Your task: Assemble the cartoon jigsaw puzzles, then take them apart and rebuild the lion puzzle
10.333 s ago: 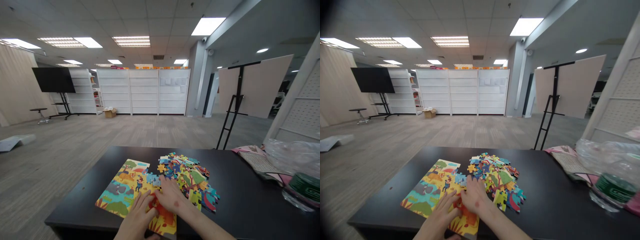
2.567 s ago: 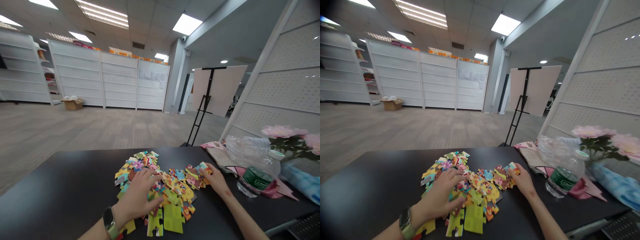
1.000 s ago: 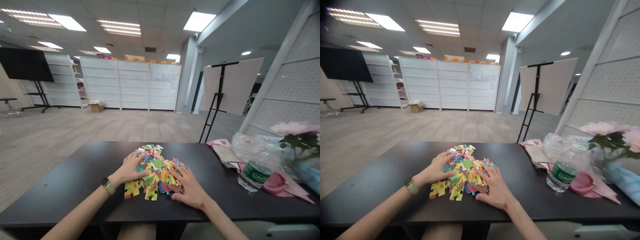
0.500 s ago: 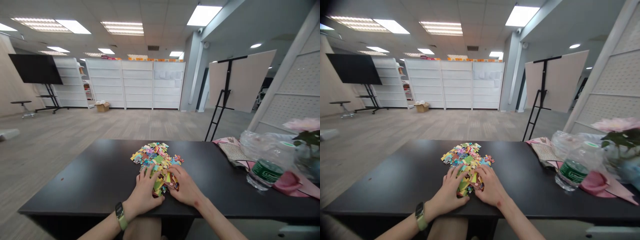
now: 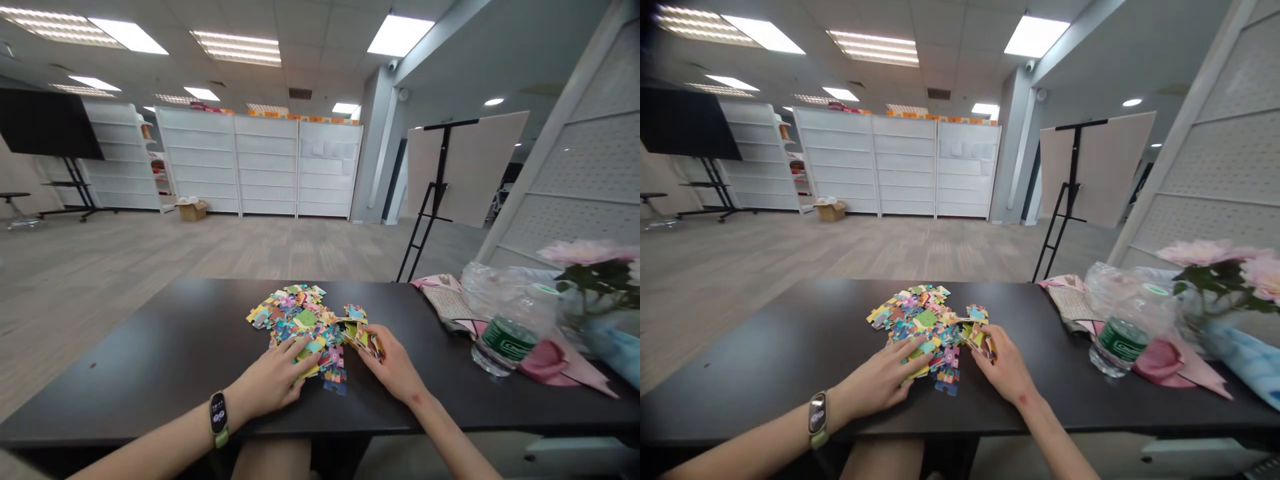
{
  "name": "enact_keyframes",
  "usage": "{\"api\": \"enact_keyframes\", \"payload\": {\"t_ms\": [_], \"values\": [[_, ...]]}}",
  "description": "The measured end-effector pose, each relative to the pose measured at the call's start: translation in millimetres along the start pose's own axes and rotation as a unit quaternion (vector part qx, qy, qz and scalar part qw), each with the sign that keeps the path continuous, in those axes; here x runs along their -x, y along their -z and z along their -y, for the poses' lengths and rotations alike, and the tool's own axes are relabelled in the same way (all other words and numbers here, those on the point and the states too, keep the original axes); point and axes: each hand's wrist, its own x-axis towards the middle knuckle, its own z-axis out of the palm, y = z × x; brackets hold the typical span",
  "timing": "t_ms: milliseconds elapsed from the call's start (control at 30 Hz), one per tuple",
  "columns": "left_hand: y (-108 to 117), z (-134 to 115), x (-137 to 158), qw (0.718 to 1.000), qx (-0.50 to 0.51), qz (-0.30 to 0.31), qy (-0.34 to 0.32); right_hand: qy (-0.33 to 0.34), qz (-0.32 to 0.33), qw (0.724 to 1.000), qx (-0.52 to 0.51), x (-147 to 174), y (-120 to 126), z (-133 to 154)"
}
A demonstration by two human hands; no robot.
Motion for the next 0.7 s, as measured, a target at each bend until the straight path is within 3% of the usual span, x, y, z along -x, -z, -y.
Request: {"api": "enact_keyframes", "payload": {"t_ms": [167,333,533,700], "values": [[-0.4,11.3,-5.5,1.000,-0.021,0.014,-0.017,0.074,0.088,0.993,0.037,1.7,-2.9,16.7],[4.2,20.1,-8.3,0.999,-0.009,0.002,-0.032,0.091,0.118,0.988,0.026,4.1,-3.0,14.2],[18.5,23.6,-43.1,0.997,0.019,-0.066,-0.043,0.056,0.033,0.998,-0.020,4.0,-15.9,7.4],[9.3,12.1,-95.2,0.994,0.031,-0.090,-0.050,0.030,-0.047,0.998,-0.013,-2.5,-27.2,6.0]]}}
